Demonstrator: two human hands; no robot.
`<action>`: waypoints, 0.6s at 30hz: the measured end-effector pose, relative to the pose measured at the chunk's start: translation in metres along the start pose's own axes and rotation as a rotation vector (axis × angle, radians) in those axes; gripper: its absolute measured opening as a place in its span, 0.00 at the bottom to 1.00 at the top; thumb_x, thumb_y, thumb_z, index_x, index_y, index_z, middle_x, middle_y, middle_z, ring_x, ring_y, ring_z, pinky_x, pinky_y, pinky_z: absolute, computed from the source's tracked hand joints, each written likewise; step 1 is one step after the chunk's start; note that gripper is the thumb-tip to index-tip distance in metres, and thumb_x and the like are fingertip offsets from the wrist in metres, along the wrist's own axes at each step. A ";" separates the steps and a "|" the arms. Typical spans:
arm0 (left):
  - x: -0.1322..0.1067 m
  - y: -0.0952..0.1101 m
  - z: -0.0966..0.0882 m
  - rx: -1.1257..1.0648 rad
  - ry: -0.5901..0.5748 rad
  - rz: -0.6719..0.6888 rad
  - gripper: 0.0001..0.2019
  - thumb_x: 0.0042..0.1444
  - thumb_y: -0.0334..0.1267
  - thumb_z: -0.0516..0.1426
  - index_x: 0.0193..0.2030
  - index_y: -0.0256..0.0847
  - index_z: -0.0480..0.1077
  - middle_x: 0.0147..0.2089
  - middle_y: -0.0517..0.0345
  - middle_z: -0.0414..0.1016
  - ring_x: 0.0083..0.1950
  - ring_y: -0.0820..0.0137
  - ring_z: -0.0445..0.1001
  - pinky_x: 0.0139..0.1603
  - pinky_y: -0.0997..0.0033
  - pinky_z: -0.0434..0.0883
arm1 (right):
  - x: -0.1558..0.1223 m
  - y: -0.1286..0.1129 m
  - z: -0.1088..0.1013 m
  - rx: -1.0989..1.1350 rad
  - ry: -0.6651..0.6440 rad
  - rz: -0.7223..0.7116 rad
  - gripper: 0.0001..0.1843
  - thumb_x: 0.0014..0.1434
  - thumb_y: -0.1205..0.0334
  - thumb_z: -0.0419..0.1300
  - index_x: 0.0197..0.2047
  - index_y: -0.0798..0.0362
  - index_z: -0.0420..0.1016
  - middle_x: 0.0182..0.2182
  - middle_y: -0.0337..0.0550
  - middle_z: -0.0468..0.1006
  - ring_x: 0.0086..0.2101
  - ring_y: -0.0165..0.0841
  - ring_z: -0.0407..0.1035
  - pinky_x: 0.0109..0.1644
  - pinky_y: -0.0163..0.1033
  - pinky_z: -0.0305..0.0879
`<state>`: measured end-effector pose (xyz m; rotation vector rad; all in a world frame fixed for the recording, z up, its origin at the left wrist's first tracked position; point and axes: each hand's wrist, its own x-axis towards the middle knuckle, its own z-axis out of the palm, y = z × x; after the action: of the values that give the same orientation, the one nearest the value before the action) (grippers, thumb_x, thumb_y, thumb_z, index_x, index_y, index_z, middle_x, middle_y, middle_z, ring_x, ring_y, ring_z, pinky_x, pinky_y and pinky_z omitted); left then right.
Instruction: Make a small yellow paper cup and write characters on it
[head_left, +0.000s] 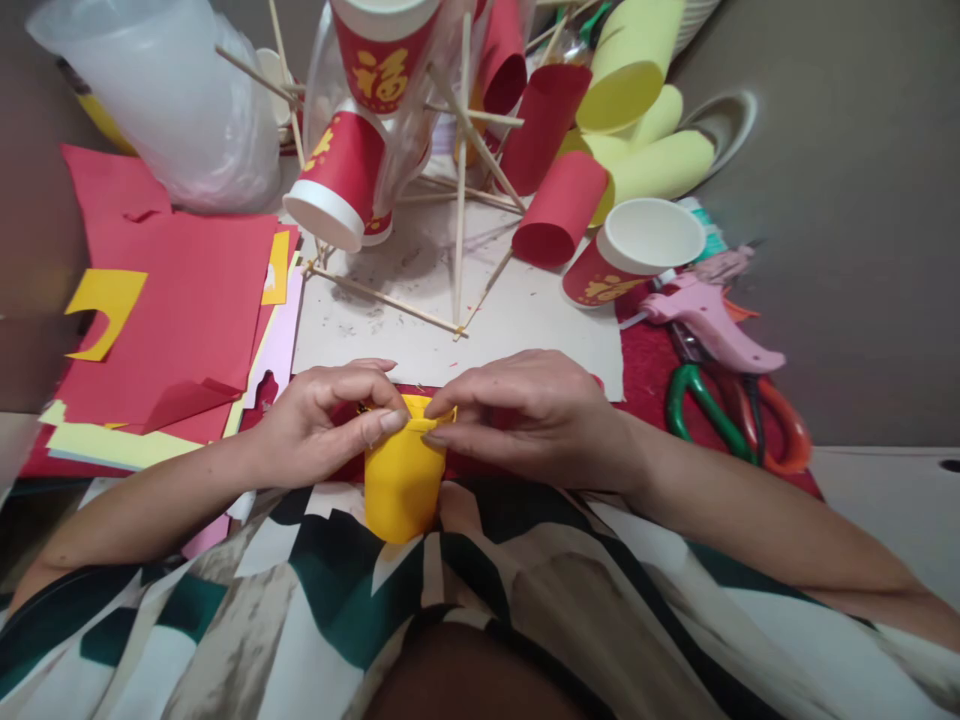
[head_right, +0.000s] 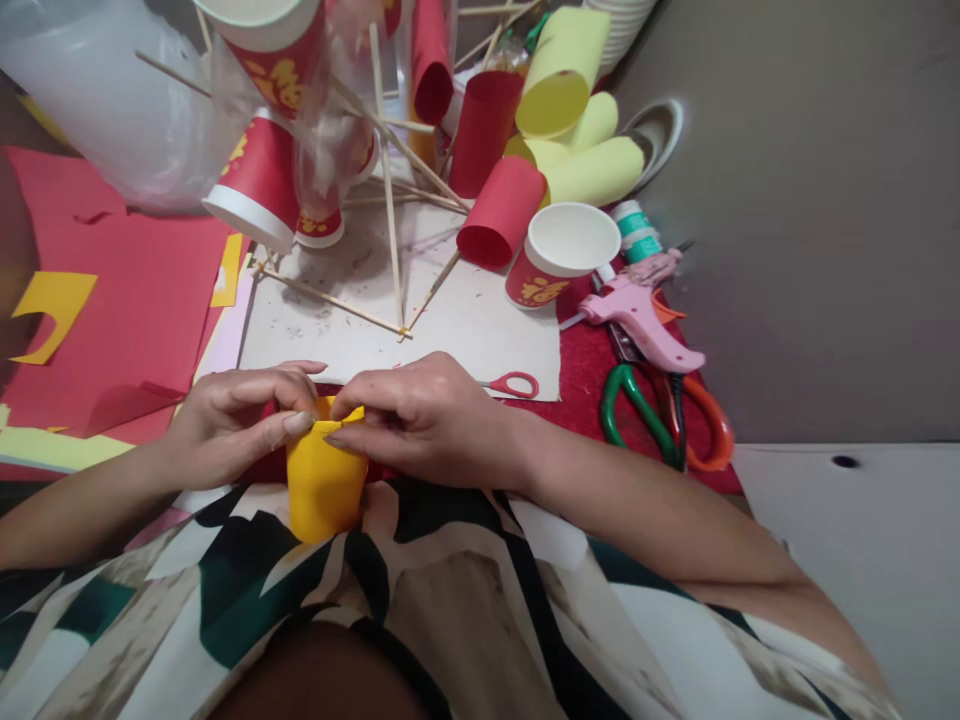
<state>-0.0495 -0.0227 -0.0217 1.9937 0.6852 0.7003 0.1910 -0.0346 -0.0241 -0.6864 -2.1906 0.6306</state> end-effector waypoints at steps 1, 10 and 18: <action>0.000 0.001 0.000 -0.006 -0.002 -0.003 0.03 0.64 0.33 0.59 0.37 0.40 0.73 0.32 0.65 0.75 0.34 0.76 0.75 0.65 0.62 0.69 | 0.000 0.000 0.001 -0.026 0.010 -0.017 0.06 0.64 0.62 0.65 0.36 0.56 0.79 0.26 0.37 0.81 0.24 0.22 0.69 0.30 0.28 0.63; -0.002 -0.001 0.004 -0.024 0.045 0.007 0.03 0.63 0.33 0.59 0.40 0.40 0.75 0.34 0.62 0.78 0.36 0.74 0.77 0.61 0.62 0.73 | 0.000 0.004 -0.001 -0.052 -0.100 -0.031 0.08 0.67 0.63 0.60 0.37 0.55 0.78 0.27 0.37 0.82 0.26 0.23 0.72 0.31 0.28 0.62; -0.002 -0.001 0.006 -0.014 0.051 0.073 0.01 0.63 0.33 0.60 0.39 0.41 0.75 0.34 0.61 0.81 0.34 0.74 0.78 0.65 0.58 0.71 | 0.000 0.005 -0.001 -0.075 -0.143 -0.030 0.12 0.68 0.57 0.60 0.35 0.54 0.78 0.24 0.36 0.79 0.24 0.23 0.69 0.29 0.29 0.60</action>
<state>-0.0465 -0.0266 -0.0258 2.0023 0.6393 0.7996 0.1931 -0.0311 -0.0270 -0.6636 -2.3629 0.6006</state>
